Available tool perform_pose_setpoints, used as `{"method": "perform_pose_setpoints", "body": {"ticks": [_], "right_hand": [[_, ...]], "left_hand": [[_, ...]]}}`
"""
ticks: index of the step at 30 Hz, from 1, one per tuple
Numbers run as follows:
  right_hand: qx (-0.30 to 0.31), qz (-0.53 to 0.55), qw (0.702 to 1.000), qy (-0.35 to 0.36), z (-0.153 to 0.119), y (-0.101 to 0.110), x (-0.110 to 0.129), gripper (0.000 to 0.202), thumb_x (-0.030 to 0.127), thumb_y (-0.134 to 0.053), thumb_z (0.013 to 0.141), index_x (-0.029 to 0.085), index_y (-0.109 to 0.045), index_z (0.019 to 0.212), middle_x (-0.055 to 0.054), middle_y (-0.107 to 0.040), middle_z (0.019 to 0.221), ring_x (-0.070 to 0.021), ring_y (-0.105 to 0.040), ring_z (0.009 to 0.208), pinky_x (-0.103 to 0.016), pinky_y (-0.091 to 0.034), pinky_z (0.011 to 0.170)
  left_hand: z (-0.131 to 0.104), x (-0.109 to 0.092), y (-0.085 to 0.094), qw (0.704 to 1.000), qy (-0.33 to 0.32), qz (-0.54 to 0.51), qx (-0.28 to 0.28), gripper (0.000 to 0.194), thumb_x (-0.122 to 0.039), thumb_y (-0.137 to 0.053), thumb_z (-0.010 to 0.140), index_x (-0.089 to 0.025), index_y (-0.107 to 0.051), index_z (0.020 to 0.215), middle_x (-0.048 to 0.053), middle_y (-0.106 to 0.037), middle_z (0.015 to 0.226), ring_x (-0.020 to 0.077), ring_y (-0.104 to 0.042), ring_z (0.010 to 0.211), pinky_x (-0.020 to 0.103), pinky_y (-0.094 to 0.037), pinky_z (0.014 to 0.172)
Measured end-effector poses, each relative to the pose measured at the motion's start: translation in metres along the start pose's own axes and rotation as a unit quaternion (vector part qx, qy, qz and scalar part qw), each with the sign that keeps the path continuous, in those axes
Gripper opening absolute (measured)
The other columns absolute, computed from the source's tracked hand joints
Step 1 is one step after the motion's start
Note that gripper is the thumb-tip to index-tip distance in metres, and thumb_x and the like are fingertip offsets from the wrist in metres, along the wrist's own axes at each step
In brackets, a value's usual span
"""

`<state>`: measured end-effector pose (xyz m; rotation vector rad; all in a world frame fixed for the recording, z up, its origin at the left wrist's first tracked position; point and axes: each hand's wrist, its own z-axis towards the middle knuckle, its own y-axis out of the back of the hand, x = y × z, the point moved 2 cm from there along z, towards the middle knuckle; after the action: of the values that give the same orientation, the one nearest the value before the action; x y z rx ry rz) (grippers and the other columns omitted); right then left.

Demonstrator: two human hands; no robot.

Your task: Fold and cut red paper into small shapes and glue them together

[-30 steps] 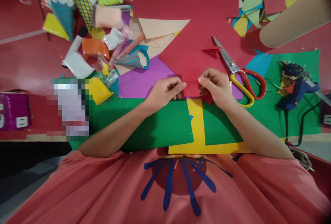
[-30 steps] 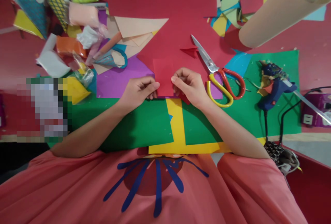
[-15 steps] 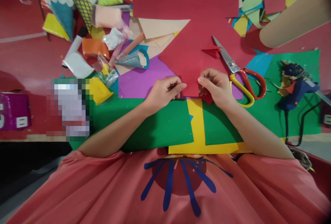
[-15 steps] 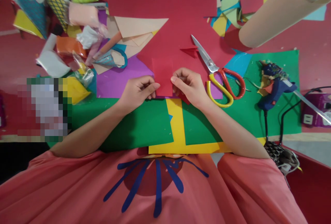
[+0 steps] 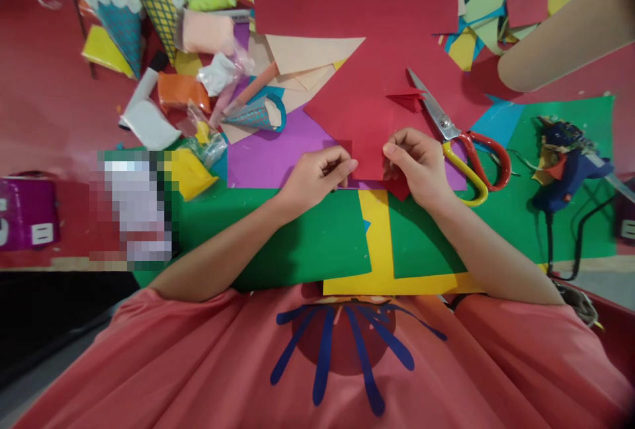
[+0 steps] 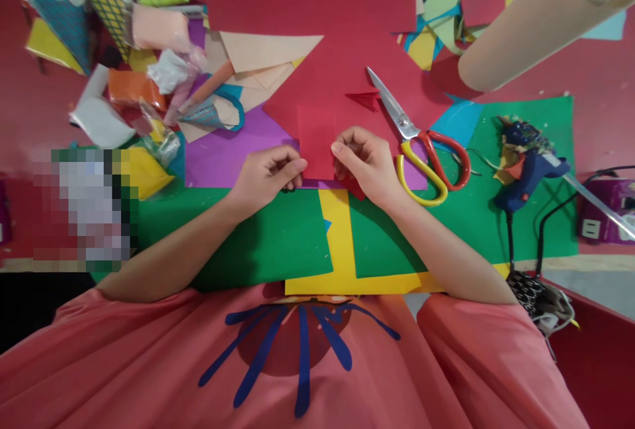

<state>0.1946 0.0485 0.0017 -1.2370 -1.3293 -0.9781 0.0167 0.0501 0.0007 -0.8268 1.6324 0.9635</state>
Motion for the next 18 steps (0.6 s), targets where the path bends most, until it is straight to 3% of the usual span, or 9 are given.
{"method": "perform_pose_setpoints", "body": {"ticks": [11,18], "right_hand": [[0.002,-0.019,1.000,0.010,0.0003,-0.0010,0.0018,0.038,0.055,-0.070,0.075,0.023,-0.052,0.070,0.007,-0.052,0.051,-0.0073,-0.050,0.044,-0.023,-0.045,0.047],[0.049,-0.011,0.999,-0.004,-0.0053,-0.0062,0.0035,0.038,0.055,-0.069,0.075,0.022,-0.052,0.073,0.006,-0.055,0.055,-0.0069,-0.050,0.047,-0.021,-0.043,0.046]], "left_hand": [[-0.0002,-0.0007,0.0003,1.000,0.003,0.022,-0.002,0.035,-0.044,-0.056,0.085,-0.017,-0.048,0.064,-0.004,-0.054,0.052,0.0040,-0.046,0.045,0.015,-0.037,0.045],[-0.0037,0.0025,-0.0024,0.997,0.024,0.039,0.058,0.047,-0.056,-0.054,0.082,-0.016,-0.052,0.057,-0.001,-0.053,0.048,0.0053,-0.045,0.041,0.017,-0.033,0.039]]}}
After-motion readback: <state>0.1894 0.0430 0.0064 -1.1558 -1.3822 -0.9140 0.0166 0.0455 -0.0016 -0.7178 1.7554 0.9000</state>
